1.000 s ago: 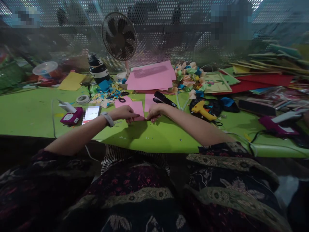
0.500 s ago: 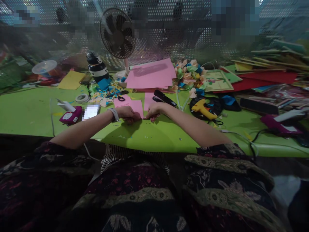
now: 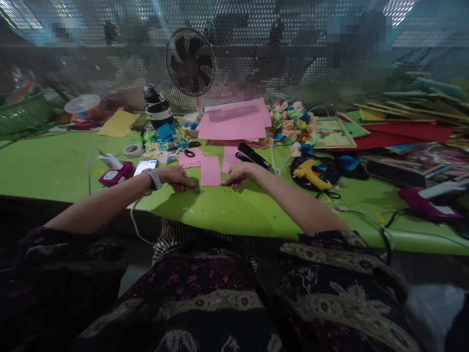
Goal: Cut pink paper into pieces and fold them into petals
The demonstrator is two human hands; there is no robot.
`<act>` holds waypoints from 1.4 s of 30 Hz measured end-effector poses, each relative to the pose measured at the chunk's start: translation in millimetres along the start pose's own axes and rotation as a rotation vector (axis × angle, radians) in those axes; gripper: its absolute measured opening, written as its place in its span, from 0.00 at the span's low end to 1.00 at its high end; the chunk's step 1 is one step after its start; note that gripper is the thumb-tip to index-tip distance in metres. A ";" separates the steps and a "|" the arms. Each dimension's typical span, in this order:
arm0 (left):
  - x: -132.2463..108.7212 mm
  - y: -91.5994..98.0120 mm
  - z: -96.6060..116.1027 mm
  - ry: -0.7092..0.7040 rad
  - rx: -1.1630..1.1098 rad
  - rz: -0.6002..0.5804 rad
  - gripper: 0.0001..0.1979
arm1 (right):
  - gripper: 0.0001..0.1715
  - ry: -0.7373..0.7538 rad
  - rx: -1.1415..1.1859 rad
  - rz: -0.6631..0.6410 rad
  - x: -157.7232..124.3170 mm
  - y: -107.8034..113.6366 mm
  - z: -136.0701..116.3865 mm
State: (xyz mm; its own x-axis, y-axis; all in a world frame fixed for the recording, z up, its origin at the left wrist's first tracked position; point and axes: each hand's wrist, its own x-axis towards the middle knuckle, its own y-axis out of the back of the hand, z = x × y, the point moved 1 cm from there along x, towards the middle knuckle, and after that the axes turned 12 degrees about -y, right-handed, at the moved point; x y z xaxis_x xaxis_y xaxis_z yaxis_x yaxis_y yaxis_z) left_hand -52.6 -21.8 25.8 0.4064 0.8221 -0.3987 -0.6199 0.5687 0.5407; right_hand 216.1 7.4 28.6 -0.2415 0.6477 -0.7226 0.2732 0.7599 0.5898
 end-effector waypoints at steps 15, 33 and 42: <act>9.5 -5.5 30.4 -0.295 -0.455 0.492 0.17 | 0.24 0.219 -0.078 0.450 -1.5 -23.0 -28.1; 36.3 -21.0 5.2 -0.704 -0.266 0.265 0.30 | 0.27 0.507 0.706 0.338 13.4 -21.0 -7.2; 45.8 -10.8 -10.3 -0.692 -0.070 0.240 0.16 | 0.16 0.325 0.186 0.940 -62.0 40.2 48.9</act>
State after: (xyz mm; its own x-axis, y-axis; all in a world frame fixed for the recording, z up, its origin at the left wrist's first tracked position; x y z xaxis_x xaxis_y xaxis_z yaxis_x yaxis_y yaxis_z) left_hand -34.2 9.4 -6.0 0.5710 0.7657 0.2961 -0.7767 0.3871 0.4968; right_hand 287.6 -4.9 79.4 -0.0885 0.9839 0.1554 0.6175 -0.0683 0.7836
